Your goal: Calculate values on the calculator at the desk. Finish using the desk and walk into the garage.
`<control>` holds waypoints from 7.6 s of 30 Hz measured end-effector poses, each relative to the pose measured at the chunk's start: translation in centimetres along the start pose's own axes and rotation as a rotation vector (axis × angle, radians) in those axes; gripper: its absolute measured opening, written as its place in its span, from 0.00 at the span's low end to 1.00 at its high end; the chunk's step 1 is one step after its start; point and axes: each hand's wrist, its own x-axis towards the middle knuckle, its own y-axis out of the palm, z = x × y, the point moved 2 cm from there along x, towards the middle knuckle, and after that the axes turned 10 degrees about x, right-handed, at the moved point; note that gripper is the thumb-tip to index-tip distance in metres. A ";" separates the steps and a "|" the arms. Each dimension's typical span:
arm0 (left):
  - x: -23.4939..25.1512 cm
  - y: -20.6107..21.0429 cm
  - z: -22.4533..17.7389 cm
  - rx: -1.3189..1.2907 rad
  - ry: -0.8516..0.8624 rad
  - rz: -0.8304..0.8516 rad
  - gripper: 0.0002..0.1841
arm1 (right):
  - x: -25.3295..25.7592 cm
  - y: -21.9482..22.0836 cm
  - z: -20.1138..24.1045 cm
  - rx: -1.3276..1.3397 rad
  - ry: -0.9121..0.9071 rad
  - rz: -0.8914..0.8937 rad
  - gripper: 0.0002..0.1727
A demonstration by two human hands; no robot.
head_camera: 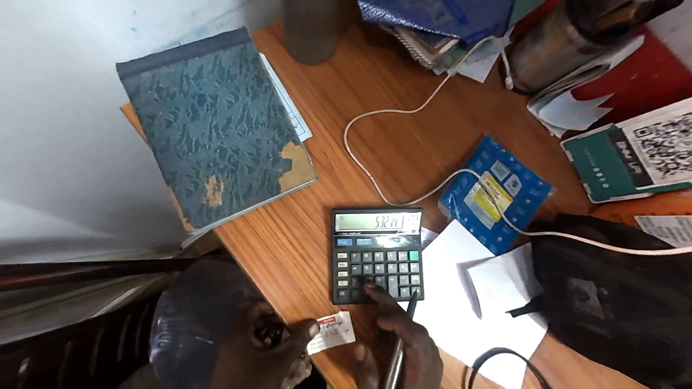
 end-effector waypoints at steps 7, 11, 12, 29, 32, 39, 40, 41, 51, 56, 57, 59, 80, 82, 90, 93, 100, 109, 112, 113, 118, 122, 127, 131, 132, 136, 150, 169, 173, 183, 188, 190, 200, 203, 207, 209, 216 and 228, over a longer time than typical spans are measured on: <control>0.0 0.2 0.0 -0.020 0.010 -0.023 0.29 | -0.3 0.0 -0.1 0.007 -0.001 -0.074 0.16; -0.1 0.2 0.0 0.001 -0.007 0.001 0.30 | -0.4 -0.1 -0.1 0.008 0.000 -0.069 0.15; -0.1 0.2 0.0 0.008 -0.011 0.008 0.30 | -0.5 -0.1 -0.1 0.002 0.005 -0.065 0.16; 0.0 0.3 0.4 -0.075 0.025 -0.014 0.28 | -0.2 0.3 -0.3 -0.116 0.012 -0.035 0.21; 0.1 0.4 0.3 -0.077 0.027 -0.013 0.28 | 0.3 0.5 0.1 -0.240 0.031 -0.024 0.26; 0.0 0.4 0.4 -0.028 0.009 -0.012 0.30 | 0.7 0.9 0.0 -0.292 -0.034 -0.038 0.25; -0.1 0.3 0.4 -0.022 0.005 -0.012 0.30 | 0.7 1.0 0.1 -0.306 -0.025 -0.039 0.25; -0.1 0.3 0.4 -0.021 -0.002 -0.012 0.30 | 0.7 1.0 0.1 -0.318 -0.011 -0.040 0.25; -0.1 0.4 0.3 -0.056 -0.011 -0.026 0.29 | 0.5 0.0 -0.3 0.042 0.003 -0.027 0.23; -0.1 0.4 0.3 -0.080 -0.042 -0.024 0.28 | 0.4 -0.5 -0.5 0.161 0.039 0.089 0.21; -0.2 0.4 0.2 -0.073 -0.046 -0.024 0.29 | 0.3 -0.5 -0.5 0.147 0.043 0.098 0.20; -0.1 0.5 0.2 -0.066 -0.050 -0.019 0.30 | 0.2 -0.4 -0.6 0.112 0.030 0.093 0.20; 0.0 0.5 0.4 -0.090 -0.013 0.003 0.29 | -0.1 0.2 -0.2 -0.011 -0.078 -0.051 0.19; 0.0 0.4 0.3 -0.089 -0.010 -0.001 0.28 | -0.2 0.2 0.0 -0.043 -0.086 -0.035 0.19; 0.0 0.4 0.3 -0.062 -0.027 0.005 0.29 | -0.2 0.3 0.0 -0.125 -0.102 0.021 0.19; 0.0 0.4 0.4 -0.061 -0.020 0.004 0.29 | 0.0 0.5 0.1 -0.215 -0.102 0.005 0.17; 0.0 0.5 0.3 -0.061 0.000 -0.004 0.28 | -0.1 0.2 0.0 -0.053 -0.090 -0.013 0.17; 0.0 0.3 0.4 -0.043 -0.021 0.023 0.32 | 0.0 0.2 -0.2 0.022 -0.064 -0.032 0.18; -0.1 0.5 0.3 -0.032 -0.005 0.010 0.30 | 0.1 0.0 0.0 0.016 -0.057 -0.034 0.18; -0.1 0.4 0.2 -0.038 -0.018 0.008 0.30 | 0.1 0.0 0.0 0.024 -0.059 -0.043 0.19; -0.2 0.3 -0.1 -0.062 -0.050 0.000 0.30 | 0.0 -0.1 -0.1 0.031 -0.084 -0.072 0.16; -0.1 0.3 0.1 -0.062 -0.055 0.009 0.31 | -0.1 -0.3 -0.4 -0.004 -0.085 -0.120 0.14; 0.0 0.4 0.2 -0.048 -0.068 0.019 0.31 | 0.0 -0.6 -0.2 -0.146 -0.084 -0.171 0.13; 0.0 0.4 0.2 -0.041 -0.052 0.029 0.31 | 0.6 -0.4 -0.2 -0.219 -0.112 -0.219 0.12; 0.0 0.4 0.2 -0.046 -0.047 0.030 0.31 | 0.7 -0.4 -0.2 -0.238 -0.124 -0.225 0.12; 0.0 0.3 0.3 -0.036 0.003 0.011 0.30 | 0.9 0.1 0.0 -0.294 -0.127 -0.203 0.12; 0.2 0.4 0.5 -0.071 0.025 -0.003 0.29 | 1.4 1.3 0.0 -0.413 -0.107 0.011 0.18; 0.0 0.4 0.2 -0.044 0.009 0.008 0.30 | 0.5 -0.1 0.7 -0.275 -0.165 -0.125 0.11; -0.1 0.4 0.3 -0.036 -0.001 0.006 0.30 | 0.8 0.5 0.5 -0.333 -0.184 -0.088 0.12; 0.1 0.4 0.4 -0.059 0.014 -0.009 0.29 | 1.1 0.9 0.0 -0.445 -0.125 -0.034 0.14; 0.0 0.5 0.5 -0.070 0.014 -0.010 0.29 | 1.1 0.9 0.0 -0.365 -0.113 -0.034 0.16; -0.1 0.5 0.3 -0.082 0.011 -0.016 0.29 | 1.1 1.1 -0.2 -0.354 -0.090 -0.025 0.17; 0.1 0.6 0.5 -0.083 -0.011 0.013 0.31 | 1.2 0.9 0.0 -0.384 -0.075 0.047 0.21; 0.0 0.5 0.3 -0.069 -0.003 0.011 0.30 | 1.1 1.0 -0.2 -0.389 -0.077 0.045 0.20; -0.1 0.5 0.3 -0.097 0.008 0.006 0.29 | 1.2 1.1 -0.1 -0.388 -0.072 0.048 0.20; -0.1 0.6 0.4 -0.105 0.014 0.009 0.29 | 1.3 1.1 -0.1 -0.403 -0.073 0.044 0.20; -0.1 0.6 0.4 -0.073 0.010 0.015 0.30 | 1.1 0.9 0.0 -0.367 -0.103 -0.014 0.18; -0.1 0.5 0.4 0.004 0.037 0.002 0.31 | -0.8 -2.5 0.7 -0.385 -0.034 -0.175 0.16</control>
